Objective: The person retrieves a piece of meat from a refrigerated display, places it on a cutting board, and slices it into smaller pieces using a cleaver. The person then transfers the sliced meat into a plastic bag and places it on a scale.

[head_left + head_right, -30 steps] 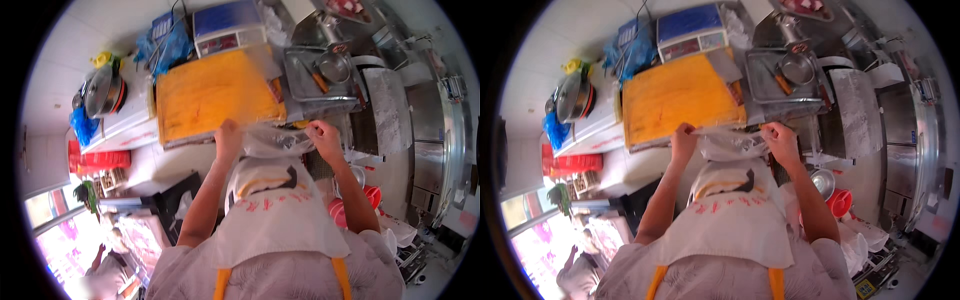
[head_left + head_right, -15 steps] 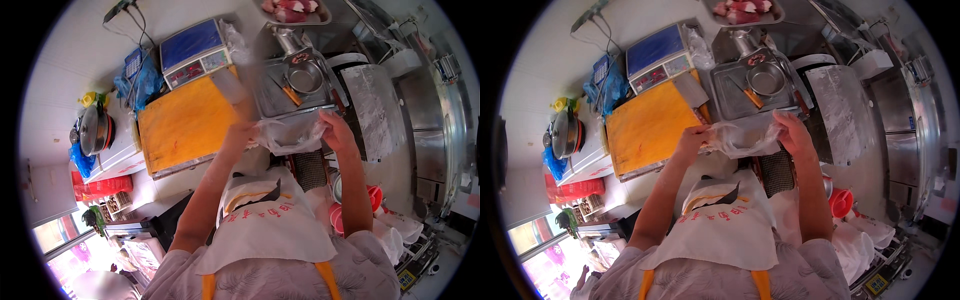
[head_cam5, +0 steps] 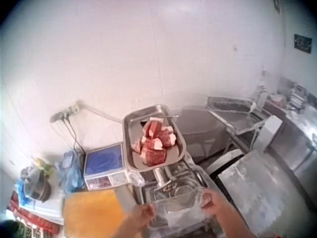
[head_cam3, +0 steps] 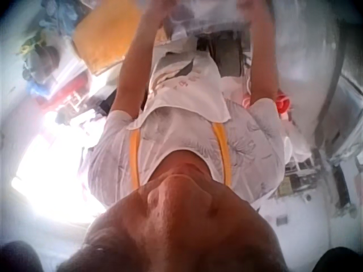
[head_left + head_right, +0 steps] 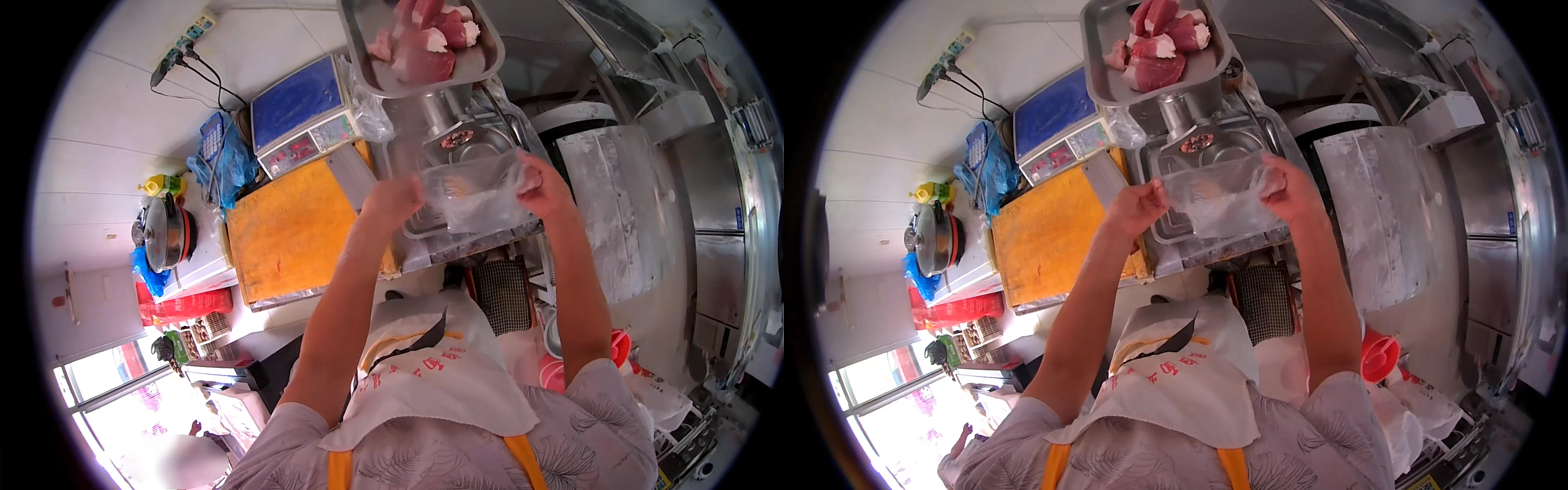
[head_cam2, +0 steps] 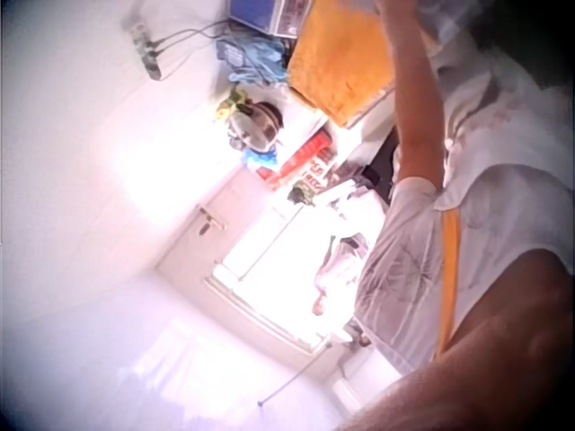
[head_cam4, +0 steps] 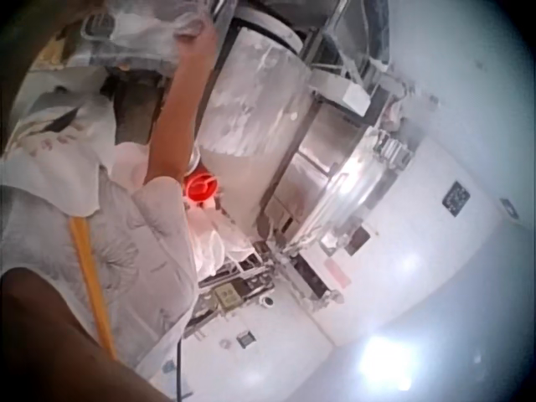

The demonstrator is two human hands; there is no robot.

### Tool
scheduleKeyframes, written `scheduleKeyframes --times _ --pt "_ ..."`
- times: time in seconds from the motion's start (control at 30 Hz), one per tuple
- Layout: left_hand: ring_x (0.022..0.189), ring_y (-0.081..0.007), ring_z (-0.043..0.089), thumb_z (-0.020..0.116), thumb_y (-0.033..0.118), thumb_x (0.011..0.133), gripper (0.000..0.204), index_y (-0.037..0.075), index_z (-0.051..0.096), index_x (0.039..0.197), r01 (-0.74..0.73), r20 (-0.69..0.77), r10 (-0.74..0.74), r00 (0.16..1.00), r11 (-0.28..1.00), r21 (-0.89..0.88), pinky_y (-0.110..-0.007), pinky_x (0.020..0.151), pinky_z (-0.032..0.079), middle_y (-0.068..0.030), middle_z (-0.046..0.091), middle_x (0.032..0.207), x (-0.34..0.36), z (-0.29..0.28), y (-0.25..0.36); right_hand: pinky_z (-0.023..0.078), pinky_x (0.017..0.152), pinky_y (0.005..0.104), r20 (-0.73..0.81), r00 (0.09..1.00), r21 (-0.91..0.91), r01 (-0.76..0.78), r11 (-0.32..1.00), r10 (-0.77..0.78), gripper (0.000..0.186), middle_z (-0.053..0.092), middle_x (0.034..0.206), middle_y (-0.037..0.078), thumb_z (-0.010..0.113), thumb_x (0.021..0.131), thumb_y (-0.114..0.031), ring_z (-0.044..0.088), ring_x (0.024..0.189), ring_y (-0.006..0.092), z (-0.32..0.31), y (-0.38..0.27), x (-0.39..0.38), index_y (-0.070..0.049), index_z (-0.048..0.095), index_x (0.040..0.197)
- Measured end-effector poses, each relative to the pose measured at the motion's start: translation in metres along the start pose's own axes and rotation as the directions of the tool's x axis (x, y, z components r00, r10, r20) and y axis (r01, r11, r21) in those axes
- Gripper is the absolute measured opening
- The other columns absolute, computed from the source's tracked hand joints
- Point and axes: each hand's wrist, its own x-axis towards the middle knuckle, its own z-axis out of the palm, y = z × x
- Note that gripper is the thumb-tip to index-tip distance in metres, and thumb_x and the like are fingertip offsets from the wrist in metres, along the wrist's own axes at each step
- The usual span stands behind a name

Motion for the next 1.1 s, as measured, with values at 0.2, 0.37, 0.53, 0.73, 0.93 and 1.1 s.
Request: scheduleKeyframes --times 0.2,0.37,0.53,0.73,0.93,1.1 --pt "0.092 -0.0307 0.071 0.051 0.007 0.102 0.025 0.001 0.058 0.125 0.025 -0.141 0.072 0.987 0.811 0.584 -0.042 0.077 0.060 -0.0158 0.070 0.117 0.045 0.003 -0.032 0.036 0.058 0.0240 -0.145 0.989 0.116 0.023 0.993 -0.006 0.018 0.045 0.059 -0.008 0.074 0.100 -0.019 0.043 0.053 0.0058 0.036 -0.008 0.041 -0.012 0.063 0.087" --pt "0.079 -0.0167 0.057 0.048 -0.009 0.099 0.025 -0.008 0.052 0.125 0.093 -0.302 0.016 0.953 0.935 0.342 -0.028 0.070 0.051 -0.0200 0.063 0.122 0.050 -0.023 0.008 0.040 0.062 0.0257 0.169 0.983 0.056 -0.079 0.995 0.068 0.019 0.045 0.058 -0.007 0.069 0.104 -0.024 0.046 0.056 0.0084 0.031 -0.018 0.070 -0.006 0.071 0.102" --pt "0.078 -0.0164 0.060 0.060 0.001 0.100 0.014 -0.004 0.062 0.113 -0.019 -0.127 -0.453 0.882 0.236 -0.972 -0.028 0.070 0.052 -0.0195 0.069 0.121 0.050 -0.067 0.191 0.037 0.061 0.0242 0.258 0.937 -0.375 0.322 0.869 -0.236 0.023 0.049 0.068 -0.007 0.071 0.102 -0.026 0.044 0.059 0.0068 0.100 -0.041 0.010 -0.004 0.070 0.108" --pt "0.099 -0.0211 0.071 0.064 0.012 0.104 0.016 -0.002 0.064 0.110 0.021 -0.148 -0.181 0.972 0.697 -0.717 -0.034 0.083 0.059 -0.0154 0.073 0.112 0.063 -0.077 0.237 0.053 0.079 0.0360 0.609 0.653 -0.727 0.686 0.013 -0.450 0.021 0.072 0.097 0.011 0.071 0.096 -0.011 0.068 0.088 0.0261 0.186 0.009 -0.029 -0.002 0.067 0.115" --pt "0.101 -0.0256 0.071 0.068 0.002 0.101 0.016 -0.004 0.061 0.114 0.191 -0.002 -0.365 0.931 0.491 -0.850 -0.037 0.087 0.060 -0.0187 0.071 0.115 0.063 -0.078 0.257 0.049 0.102 0.0456 0.702 0.507 -0.680 0.687 -0.257 -0.500 0.057 0.065 0.135 0.018 0.077 0.084 -0.005 0.062 0.122 0.0355 0.152 0.029 -0.080 -0.010 0.059 0.138" --pt "0.099 -0.0254 0.069 0.063 -0.005 0.102 0.014 -0.003 0.060 0.116 0.128 -0.039 -0.332 0.943 0.467 -0.875 -0.036 0.088 0.059 -0.0192 0.069 0.115 0.069 -0.068 0.255 0.052 0.097 0.0418 0.423 0.648 -0.846 0.533 -0.021 -0.633 0.054 0.071 0.123 0.018 0.079 0.083 -0.010 0.068 0.109 0.0312 0.058 0.035 -0.027 -0.007 0.065 0.135"
